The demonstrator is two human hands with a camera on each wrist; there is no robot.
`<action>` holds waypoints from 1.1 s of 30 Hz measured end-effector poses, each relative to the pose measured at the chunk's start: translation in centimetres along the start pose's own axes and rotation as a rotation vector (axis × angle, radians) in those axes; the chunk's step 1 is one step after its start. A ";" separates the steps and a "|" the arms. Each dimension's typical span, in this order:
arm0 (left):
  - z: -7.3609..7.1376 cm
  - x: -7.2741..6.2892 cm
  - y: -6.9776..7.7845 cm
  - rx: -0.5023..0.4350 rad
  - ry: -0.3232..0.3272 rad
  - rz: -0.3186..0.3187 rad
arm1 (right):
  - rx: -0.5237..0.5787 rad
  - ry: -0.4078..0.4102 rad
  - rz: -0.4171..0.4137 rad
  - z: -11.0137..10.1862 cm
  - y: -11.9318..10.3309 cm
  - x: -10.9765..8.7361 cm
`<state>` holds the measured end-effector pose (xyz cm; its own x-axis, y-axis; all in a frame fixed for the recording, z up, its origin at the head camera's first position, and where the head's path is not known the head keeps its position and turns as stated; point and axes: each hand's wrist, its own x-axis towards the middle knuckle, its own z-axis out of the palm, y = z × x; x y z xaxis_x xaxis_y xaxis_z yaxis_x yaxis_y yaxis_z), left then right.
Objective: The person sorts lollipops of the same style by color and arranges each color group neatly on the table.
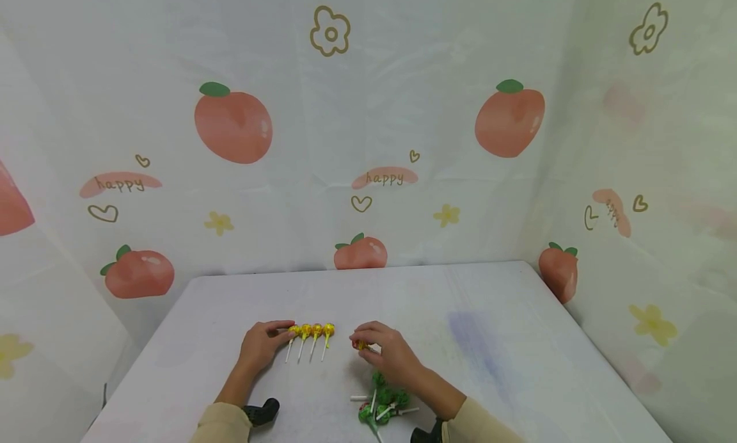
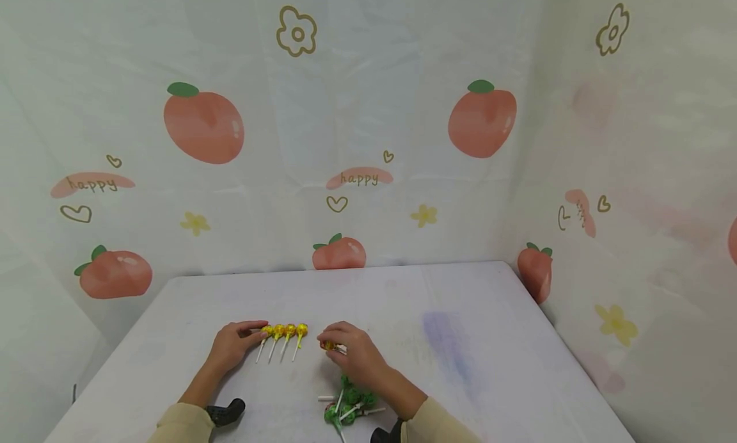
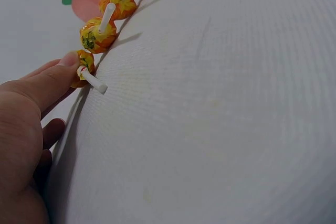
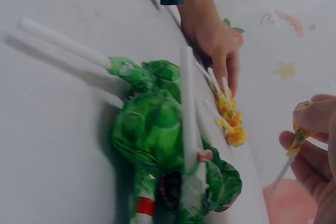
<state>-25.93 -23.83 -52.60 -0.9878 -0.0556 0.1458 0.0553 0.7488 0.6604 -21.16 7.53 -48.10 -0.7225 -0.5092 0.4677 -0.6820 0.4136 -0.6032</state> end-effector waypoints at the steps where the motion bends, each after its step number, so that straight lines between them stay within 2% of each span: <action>1: 0.0 0.0 0.0 0.001 -0.002 -0.002 | -0.003 0.002 -0.001 -0.1 0.0 0.1; 14: 0.1 0.2 -0.2 -0.021 -0.008 -0.019 | -0.024 0.036 0.045 -0.3 0.7 2.0; 26: 0.0 0.1 -0.2 -0.013 -0.013 -0.016 | 0.029 0.078 0.153 0.1 1.2 3.8; 33: 0.0 0.1 -0.2 -0.026 -0.008 0.003 | 0.090 0.138 0.212 0.9 1.9 4.8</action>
<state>-26.03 -23.98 -52.78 -0.9887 -0.0482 0.1420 0.0620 0.7313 0.6792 -25.79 5.19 -47.59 -0.8609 -0.3085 0.4047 -0.5056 0.4284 -0.7489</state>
